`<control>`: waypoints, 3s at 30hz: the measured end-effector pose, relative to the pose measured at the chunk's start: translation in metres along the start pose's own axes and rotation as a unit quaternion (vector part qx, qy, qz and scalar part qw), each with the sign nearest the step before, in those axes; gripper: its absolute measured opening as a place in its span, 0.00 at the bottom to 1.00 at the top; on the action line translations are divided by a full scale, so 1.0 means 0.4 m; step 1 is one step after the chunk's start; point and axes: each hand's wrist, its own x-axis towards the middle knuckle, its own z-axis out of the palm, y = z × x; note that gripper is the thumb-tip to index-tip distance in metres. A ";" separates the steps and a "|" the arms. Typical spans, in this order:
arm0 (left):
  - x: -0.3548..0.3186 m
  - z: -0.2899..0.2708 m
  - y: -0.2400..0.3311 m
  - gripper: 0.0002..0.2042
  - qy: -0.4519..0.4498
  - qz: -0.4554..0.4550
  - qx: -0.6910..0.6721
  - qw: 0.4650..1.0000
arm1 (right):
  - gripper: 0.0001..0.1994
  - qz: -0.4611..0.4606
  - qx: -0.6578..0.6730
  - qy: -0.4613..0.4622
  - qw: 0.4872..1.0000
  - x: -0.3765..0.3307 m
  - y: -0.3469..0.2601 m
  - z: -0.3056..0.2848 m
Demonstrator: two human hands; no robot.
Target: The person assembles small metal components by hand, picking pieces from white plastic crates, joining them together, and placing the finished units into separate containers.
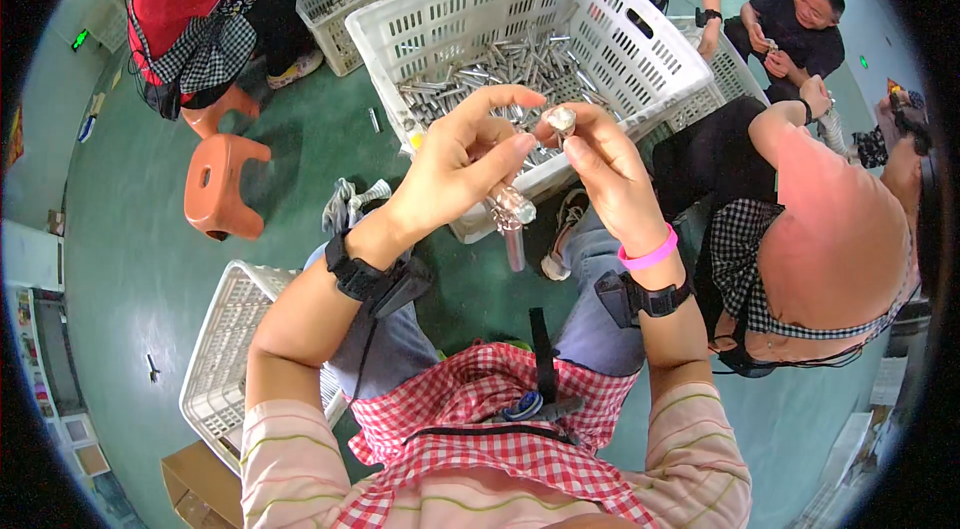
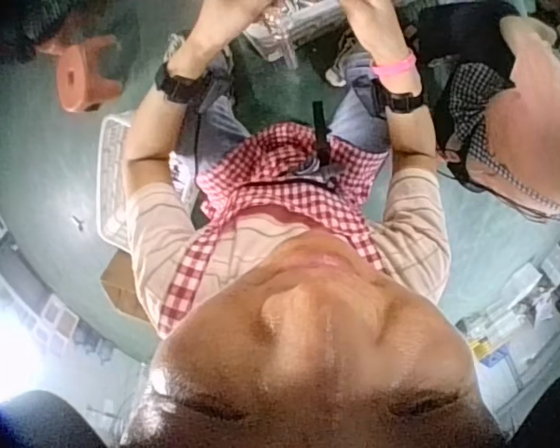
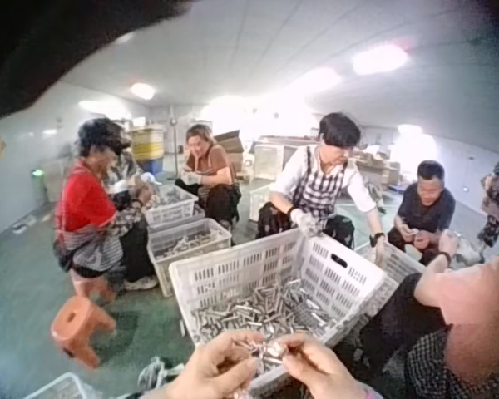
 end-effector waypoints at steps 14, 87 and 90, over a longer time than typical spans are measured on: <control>-0.007 -0.003 0.003 0.13 -0.018 0.004 -0.046 0.999 | 0.15 0.124 0.123 -0.085 0.981 -0.004 -0.009 0.019; -0.002 -0.008 -0.021 0.14 -0.085 -0.077 -0.084 0.990 | 0.22 0.223 0.300 -0.222 0.901 -0.014 0.001 0.023; -0.002 -0.006 -0.016 0.13 -0.078 -0.077 -0.080 0.991 | 0.21 0.223 0.309 -0.227 0.896 -0.014 0.006 0.021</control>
